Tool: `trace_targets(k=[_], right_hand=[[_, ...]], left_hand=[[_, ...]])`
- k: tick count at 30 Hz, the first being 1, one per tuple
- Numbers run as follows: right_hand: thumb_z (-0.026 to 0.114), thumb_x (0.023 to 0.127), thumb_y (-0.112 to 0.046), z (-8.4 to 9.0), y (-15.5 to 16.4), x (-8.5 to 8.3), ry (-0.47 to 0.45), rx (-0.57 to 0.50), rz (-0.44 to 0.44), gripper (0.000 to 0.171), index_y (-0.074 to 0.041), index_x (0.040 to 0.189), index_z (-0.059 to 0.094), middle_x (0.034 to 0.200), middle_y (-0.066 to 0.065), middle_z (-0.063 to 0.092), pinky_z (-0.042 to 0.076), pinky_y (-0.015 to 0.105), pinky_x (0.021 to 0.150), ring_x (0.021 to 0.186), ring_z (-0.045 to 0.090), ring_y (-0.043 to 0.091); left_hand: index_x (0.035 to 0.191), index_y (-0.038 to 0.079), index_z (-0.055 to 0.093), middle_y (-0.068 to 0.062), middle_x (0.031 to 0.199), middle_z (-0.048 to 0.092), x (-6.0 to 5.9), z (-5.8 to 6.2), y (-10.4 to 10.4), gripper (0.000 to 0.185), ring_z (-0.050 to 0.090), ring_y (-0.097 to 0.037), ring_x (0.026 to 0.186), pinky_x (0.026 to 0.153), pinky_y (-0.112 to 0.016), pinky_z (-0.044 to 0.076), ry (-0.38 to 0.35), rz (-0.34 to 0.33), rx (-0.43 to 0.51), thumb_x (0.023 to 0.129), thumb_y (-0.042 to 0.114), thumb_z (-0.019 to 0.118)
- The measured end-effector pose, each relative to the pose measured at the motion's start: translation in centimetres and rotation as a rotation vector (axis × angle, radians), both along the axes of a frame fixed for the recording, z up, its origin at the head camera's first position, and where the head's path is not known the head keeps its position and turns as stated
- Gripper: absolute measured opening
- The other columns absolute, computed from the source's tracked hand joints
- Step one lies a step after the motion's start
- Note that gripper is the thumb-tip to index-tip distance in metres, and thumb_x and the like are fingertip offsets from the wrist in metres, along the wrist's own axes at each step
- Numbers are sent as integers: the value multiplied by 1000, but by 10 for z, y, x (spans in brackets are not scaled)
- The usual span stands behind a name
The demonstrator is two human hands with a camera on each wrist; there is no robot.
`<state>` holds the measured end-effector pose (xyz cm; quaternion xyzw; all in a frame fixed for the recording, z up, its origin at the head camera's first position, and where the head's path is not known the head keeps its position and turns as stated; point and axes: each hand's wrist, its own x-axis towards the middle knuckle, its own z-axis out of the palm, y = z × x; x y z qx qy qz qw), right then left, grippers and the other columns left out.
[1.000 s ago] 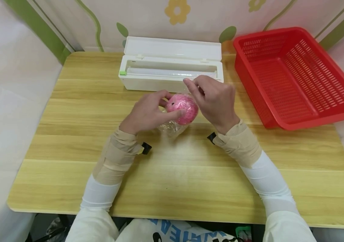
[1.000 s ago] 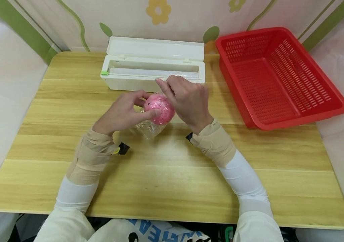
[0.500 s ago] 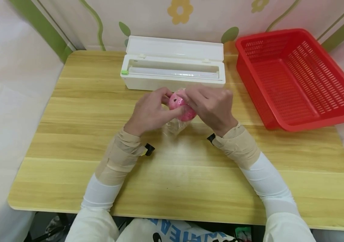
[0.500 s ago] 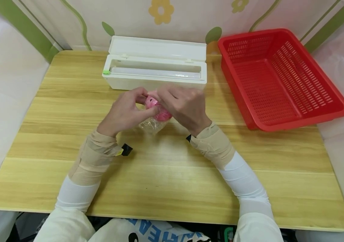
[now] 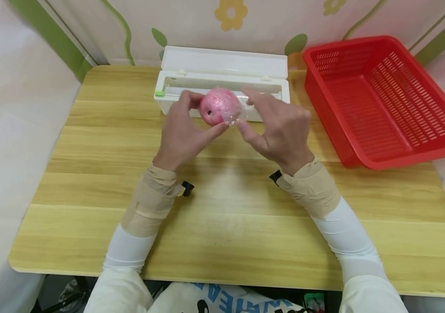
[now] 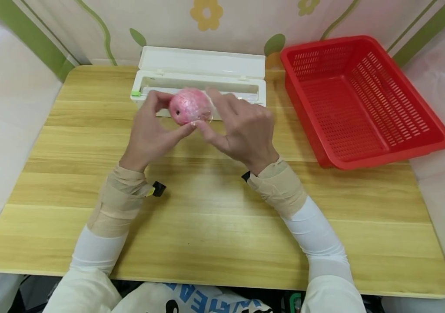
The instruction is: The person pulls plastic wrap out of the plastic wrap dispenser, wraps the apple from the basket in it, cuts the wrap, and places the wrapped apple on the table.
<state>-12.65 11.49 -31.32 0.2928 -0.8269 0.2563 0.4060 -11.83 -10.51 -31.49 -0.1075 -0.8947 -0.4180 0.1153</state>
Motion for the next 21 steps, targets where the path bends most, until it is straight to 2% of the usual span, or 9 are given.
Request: trace_targets(k=[2,4,8,10,11,13,15,18,21], right_hand=[[41,105,-42,3,0,0,-153,-142,24,52,-4,119,74,86,13,77,32,29,47,61,69,27],[40,107,-37,5,1,0,-408,-294,88,49,-2,117,73,91,14,76,45,26,52,75,76,28],[27,113,-50,8,-1,-2,-987,-499,196,64,-5,122,72,100,12,74,58,29,62,83,76,24],[21,112,-58,7,-4,-4,-1200,-576,245,71,-9,124,70,101,8,73,58,33,60,86,74,22],[19,111,-60,7,-5,-5,-1266,-626,279,72,-9,123,69,102,6,73,59,34,61,87,73,21],[20,111,-59,5,-9,-5,-1343,-760,349,67,-11,117,66,100,4,70,59,32,62,86,69,20],[28,112,-55,3,-12,-6,-1347,-906,386,56,-12,110,63,98,3,66,59,29,59,83,66,19],[39,113,-47,-1,-14,-6,-1237,-1004,373,41,-13,106,61,97,4,62,57,25,53,78,62,17],[47,113,-39,-5,-14,-7,-1068,-950,290,30,-13,104,59,96,5,60,54,24,47,74,60,16]], left_hand=[[133,3,54,-10,130,66,-2,0,-3,74,61,-25,121,105,-41,46,112,25,18,78,33,93],[135,4,52,-10,133,64,-3,0,-4,77,59,-24,124,108,-41,42,208,66,19,76,31,92],[146,4,49,-11,135,63,-3,-2,-1,90,51,-27,127,115,-43,32,409,126,-50,74,38,91],[149,6,51,-11,133,62,-1,-4,2,92,47,-30,127,119,-46,27,513,144,-106,75,43,91],[149,8,53,-12,132,62,-1,-5,5,90,45,-31,128,121,-48,24,561,145,-135,76,45,91],[146,12,59,-13,130,61,1,-6,10,84,44,-32,128,124,-51,20,634,145,-181,77,49,91],[141,14,63,-13,129,60,3,-7,14,79,45,-32,129,126,-54,17,678,142,-225,78,53,90],[138,13,62,-14,129,59,6,-7,18,85,47,-33,128,127,-59,15,682,107,-281,73,58,93],[136,12,60,-16,129,58,9,-6,19,87,48,-34,127,126,-62,16,648,56,-327,71,58,93]])
